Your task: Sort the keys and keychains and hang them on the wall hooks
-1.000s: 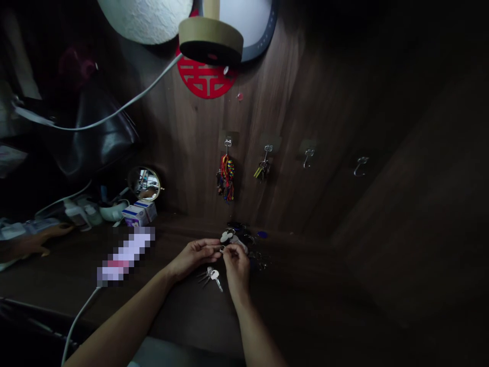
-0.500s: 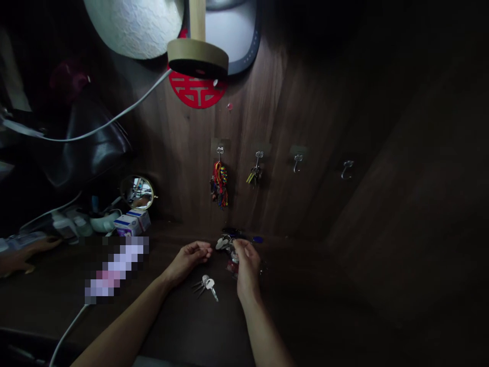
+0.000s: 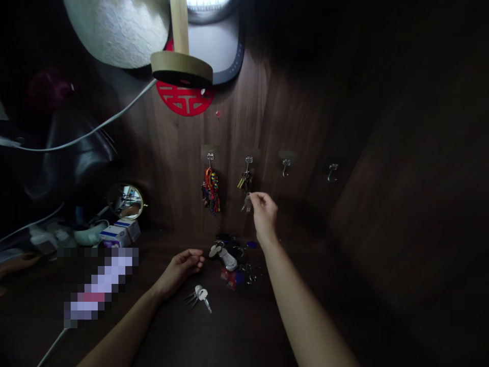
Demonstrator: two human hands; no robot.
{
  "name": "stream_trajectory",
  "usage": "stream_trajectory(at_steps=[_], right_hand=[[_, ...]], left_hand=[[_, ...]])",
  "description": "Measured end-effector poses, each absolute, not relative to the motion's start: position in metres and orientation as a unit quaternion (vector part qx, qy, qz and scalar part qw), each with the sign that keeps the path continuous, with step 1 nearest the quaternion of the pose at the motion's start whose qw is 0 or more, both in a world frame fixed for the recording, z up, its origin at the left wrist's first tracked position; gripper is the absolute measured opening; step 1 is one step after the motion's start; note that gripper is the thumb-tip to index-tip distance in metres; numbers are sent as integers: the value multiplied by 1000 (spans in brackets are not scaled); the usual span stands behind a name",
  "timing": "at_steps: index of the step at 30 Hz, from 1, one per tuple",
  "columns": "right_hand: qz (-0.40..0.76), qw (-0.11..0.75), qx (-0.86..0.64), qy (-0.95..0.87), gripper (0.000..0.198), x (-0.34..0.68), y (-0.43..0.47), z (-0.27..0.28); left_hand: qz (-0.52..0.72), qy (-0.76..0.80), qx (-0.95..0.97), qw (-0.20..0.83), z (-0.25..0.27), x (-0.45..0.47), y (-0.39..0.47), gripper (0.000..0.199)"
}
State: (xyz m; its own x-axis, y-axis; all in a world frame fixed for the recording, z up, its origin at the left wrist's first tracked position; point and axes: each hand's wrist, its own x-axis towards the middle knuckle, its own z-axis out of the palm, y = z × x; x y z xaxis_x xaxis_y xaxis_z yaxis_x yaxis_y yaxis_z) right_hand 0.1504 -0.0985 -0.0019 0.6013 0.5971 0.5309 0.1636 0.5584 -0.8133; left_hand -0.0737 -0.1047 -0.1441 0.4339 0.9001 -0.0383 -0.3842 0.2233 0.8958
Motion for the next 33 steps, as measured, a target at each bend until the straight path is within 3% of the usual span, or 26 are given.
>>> stream_trajectory(at_steps=[7,14,25,33], right_hand=[[99,763,-448,-456,19,163,-69,46],[123,743,-477,-452,18,166,-51,56],[131,737,-501,-435,20,170,-54,35],[179,710,-530,-428,25,170,-79,-14]], left_hand=[[445,291,432,729,-143,-74,-105,27],[441,286,432,733,-144,-74,-104,28],[438,293,437,728,-143,-74,-104,29],[439,302,443,721,-143,-74,-105,29]])
